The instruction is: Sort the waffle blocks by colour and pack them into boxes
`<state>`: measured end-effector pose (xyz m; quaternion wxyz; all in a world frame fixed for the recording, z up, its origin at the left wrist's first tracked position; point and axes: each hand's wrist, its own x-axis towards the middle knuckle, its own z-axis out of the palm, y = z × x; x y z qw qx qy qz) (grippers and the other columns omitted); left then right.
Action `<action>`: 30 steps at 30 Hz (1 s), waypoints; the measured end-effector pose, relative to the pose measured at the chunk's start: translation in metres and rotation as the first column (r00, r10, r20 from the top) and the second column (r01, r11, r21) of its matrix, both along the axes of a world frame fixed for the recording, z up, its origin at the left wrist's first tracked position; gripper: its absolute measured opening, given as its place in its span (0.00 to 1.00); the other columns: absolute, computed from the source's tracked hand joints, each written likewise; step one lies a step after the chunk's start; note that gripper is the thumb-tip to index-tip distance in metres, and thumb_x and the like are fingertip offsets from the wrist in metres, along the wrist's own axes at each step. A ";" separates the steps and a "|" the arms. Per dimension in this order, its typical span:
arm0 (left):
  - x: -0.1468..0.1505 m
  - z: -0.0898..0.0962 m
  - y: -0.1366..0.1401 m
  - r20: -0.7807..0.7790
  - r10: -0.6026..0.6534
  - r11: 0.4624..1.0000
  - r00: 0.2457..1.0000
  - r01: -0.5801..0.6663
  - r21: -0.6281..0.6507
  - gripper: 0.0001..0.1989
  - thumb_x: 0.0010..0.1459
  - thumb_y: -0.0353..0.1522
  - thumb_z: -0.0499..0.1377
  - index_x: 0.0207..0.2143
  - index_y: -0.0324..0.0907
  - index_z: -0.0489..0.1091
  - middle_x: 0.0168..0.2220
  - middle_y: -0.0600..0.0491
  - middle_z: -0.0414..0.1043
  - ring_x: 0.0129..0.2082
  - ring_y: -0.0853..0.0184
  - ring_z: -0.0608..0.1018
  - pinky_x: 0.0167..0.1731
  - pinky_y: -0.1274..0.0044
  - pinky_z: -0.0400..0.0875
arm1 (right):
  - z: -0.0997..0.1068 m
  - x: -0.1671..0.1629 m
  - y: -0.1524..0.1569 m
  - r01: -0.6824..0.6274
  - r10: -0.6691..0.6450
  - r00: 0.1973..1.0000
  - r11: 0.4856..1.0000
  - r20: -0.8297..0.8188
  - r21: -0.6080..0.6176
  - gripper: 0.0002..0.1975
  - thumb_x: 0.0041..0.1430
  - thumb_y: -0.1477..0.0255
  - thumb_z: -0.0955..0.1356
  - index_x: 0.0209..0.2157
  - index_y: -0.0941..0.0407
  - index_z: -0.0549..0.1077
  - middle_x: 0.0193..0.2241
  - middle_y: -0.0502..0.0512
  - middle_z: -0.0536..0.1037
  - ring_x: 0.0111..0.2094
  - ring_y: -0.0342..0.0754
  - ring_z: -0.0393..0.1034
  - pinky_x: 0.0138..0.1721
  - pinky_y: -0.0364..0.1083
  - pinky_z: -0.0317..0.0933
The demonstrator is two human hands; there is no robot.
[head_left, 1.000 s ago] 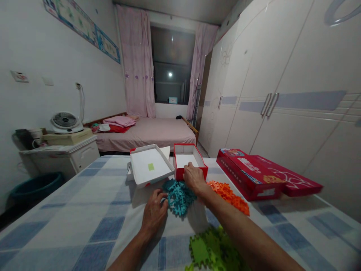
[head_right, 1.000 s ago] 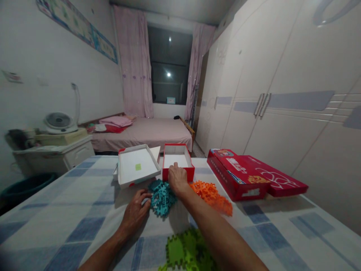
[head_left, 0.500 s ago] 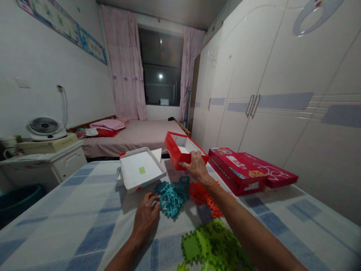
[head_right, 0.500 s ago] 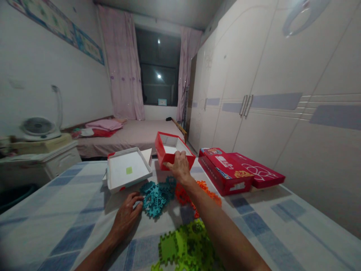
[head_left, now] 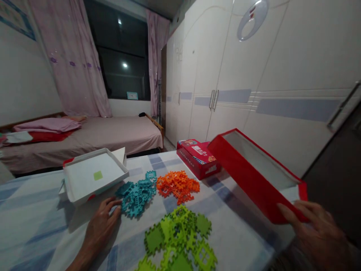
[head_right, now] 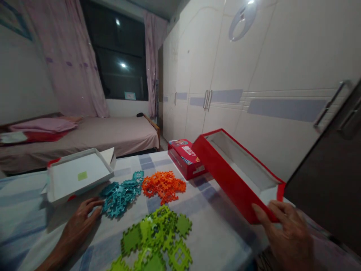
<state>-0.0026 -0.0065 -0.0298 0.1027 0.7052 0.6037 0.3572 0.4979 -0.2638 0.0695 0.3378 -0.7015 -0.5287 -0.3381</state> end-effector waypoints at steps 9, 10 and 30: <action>-0.004 0.002 0.003 -0.011 -0.025 1.000 1.000 0.025 -0.001 0.23 0.51 0.47 0.48 0.33 0.44 0.76 0.46 0.45 0.72 0.45 0.55 0.76 0.47 0.65 0.71 | -0.066 0.087 -0.051 0.142 -0.091 0.958 0.975 0.272 -0.173 0.23 0.59 0.64 0.53 0.26 0.43 0.77 0.29 0.68 0.73 0.35 0.62 0.66 0.30 0.60 0.51; -0.004 0.001 0.004 -0.015 -0.025 1.000 1.000 0.025 -0.001 0.22 0.51 0.47 0.48 0.33 0.45 0.76 0.46 0.45 0.72 0.45 0.55 0.76 0.47 0.65 0.71 | -0.067 0.087 -0.047 0.131 -0.080 0.963 0.974 0.259 -0.187 0.22 0.59 0.65 0.53 0.26 0.43 0.77 0.29 0.68 0.73 0.35 0.62 0.66 0.30 0.60 0.51; -0.005 -0.001 0.005 -0.010 -0.045 0.999 0.999 0.045 0.004 0.23 0.51 0.47 0.48 0.34 0.43 0.76 0.46 0.44 0.72 0.47 0.54 0.76 0.49 0.64 0.69 | -0.056 0.106 -0.015 0.106 -0.036 0.981 0.920 0.189 -0.377 0.25 0.59 0.68 0.53 0.27 0.48 0.79 0.33 0.69 0.75 0.39 0.60 0.67 0.37 0.60 0.55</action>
